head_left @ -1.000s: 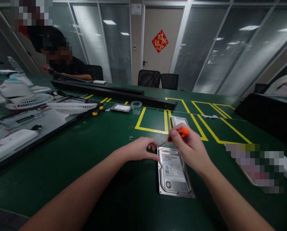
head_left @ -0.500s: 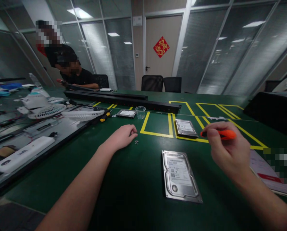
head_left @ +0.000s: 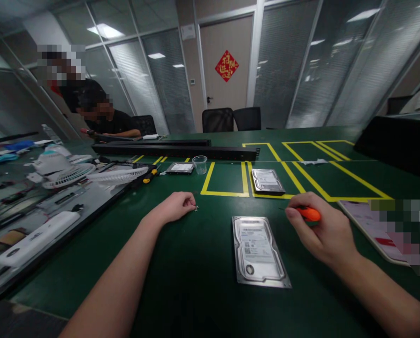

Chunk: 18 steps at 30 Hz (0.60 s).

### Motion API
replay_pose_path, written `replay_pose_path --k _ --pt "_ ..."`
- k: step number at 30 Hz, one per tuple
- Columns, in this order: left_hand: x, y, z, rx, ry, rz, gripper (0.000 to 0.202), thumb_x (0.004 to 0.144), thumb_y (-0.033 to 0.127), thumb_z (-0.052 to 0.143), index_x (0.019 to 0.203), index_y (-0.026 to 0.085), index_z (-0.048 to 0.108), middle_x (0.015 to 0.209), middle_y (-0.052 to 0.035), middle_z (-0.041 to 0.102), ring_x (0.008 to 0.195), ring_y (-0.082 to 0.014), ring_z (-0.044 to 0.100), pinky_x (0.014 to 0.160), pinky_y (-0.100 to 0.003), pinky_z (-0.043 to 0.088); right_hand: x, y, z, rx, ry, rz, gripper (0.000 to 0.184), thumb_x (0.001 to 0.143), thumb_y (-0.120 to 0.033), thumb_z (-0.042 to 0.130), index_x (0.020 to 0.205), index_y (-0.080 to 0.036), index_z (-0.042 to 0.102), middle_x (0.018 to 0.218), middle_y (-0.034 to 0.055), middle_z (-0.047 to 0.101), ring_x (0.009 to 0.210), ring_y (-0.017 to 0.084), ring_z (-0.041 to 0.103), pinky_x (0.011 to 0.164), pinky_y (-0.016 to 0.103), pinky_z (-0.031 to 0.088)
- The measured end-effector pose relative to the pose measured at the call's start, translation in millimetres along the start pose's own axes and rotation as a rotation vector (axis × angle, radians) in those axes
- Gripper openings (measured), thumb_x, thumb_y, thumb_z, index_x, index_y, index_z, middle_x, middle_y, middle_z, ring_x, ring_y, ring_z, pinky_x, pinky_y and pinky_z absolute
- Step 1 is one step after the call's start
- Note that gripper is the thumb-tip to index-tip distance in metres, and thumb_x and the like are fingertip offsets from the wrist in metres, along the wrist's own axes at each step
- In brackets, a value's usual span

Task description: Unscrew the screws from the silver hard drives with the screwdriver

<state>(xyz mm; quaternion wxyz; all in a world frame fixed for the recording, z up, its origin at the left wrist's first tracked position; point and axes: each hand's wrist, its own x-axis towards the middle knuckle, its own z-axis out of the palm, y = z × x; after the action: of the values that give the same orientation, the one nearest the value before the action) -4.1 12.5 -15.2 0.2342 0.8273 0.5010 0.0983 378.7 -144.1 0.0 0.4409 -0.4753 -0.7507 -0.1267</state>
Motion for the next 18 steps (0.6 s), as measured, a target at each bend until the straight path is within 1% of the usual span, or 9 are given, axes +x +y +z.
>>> replay_pose_path --k 3,5,7,9,10,11,14,16,18 --pt "-4 4 -4.6 0.049 0.018 0.0 0.022 0.09 0.04 0.062 0.093 0.02 0.072 0.088 -0.0049 0.07 0.077 -0.0191 0.061 0.069 -0.03 0.044 0 0 -2 0.0 0.002 0.004 0.012 0.099 -0.033 0.062 0.096 -0.022 0.059 0.082 0.0039 0.065 0.067 0.019 0.064 0.061 0.033 0.049" --pt "-8 13 -9.6 0.076 0.075 0.012 0.021 0.093 0.037 0.06 0.093 0.02 0.07 0.091 -0.0052 0.07 0.078 -0.0191 0.06 0.07 -0.03 0.043 2 -1 -2 0.0 0.009 -0.017 0.011 0.099 -0.032 0.062 0.095 -0.023 0.059 0.083 0.0045 0.065 0.071 0.02 0.063 0.065 0.035 0.049" --pt "-11 28 -12.6 0.04 0.176 0.043 0.021 0.096 0.037 0.058 0.097 0.02 0.069 0.098 -0.0056 0.071 0.085 -0.0201 0.061 0.075 -0.032 0.045 5 -4 -1 0.011 0.0 -0.029 0.009 0.098 -0.03 0.062 0.095 -0.023 0.057 0.086 0.0054 0.064 0.074 0.021 0.062 0.069 0.037 0.049" --pt "-14 49 -9.5 -0.078 0.235 0.093 0.022 0.098 0.04 0.058 0.103 0.02 0.068 0.098 -0.0047 0.07 0.085 -0.0194 0.061 0.074 -0.031 0.046 7 -10 3 0.034 -0.048 -0.03 0.007 0.099 -0.027 0.061 0.095 -0.023 0.056 0.085 0.0049 0.062 0.073 0.021 0.06 0.067 0.036 0.048" --pt "-14 61 -5.0 -0.166 0.233 0.132 0.023 0.098 0.04 0.059 0.104 0.02 0.067 0.097 -0.0045 0.07 0.085 -0.0191 0.062 0.074 -0.031 0.046 7 -14 5 0.048 -0.083 -0.034 0.007 0.099 -0.025 0.06 0.095 -0.023 0.056 0.083 0.004 0.061 0.07 0.02 0.059 0.064 0.035 0.048" --pt "-14 74 1.5 -0.286 0.201 0.181 0.023 0.097 0.04 0.061 0.104 0.019 0.067 0.098 -0.0043 0.069 0.087 -0.0187 0.063 0.076 -0.031 0.048 7 -17 8 0.062 -0.117 -0.05 0.006 0.099 -0.023 0.06 0.095 -0.023 0.056 0.081 0.0033 0.06 0.068 0.019 0.059 0.063 0.034 0.047" --pt "-14 108 27.9 -0.603 0.111 0.326 0.02 0.094 0.036 0.068 0.099 0.017 0.066 0.096 -0.004 0.067 0.088 -0.0169 0.063 0.082 -0.031 0.051 3 -27 17 0.086 -0.17 -0.109 0.002 0.1 -0.02 0.059 0.098 -0.021 0.061 0.082 0.0041 0.063 0.07 0.019 0.062 0.063 0.033 0.048" --pt "-15 123 45.6 -0.736 0.051 0.371 0.02 0.093 0.035 0.069 0.098 0.016 0.065 0.093 -0.0037 0.066 0.085 -0.0158 0.063 0.081 -0.031 0.052 -1 -31 21 0.086 -0.182 -0.123 0.007 0.1 -0.02 0.06 0.106 -0.019 0.065 0.086 0.0058 0.066 0.072 0.019 0.065 0.063 0.033 0.05" --pt "-16 132 58.9 -0.808 0.028 0.402 0.021 0.093 0.035 0.071 0.101 0.016 0.065 0.096 -0.0043 0.066 0.088 -0.0159 0.065 0.082 -0.031 0.053 -5 -32 25 0.088 -0.206 -0.133 0.017 0.1 -0.02 0.061 0.116 -0.018 0.066 0.097 0.0087 0.071 0.08 0.02 0.07 0.067 0.033 0.053"
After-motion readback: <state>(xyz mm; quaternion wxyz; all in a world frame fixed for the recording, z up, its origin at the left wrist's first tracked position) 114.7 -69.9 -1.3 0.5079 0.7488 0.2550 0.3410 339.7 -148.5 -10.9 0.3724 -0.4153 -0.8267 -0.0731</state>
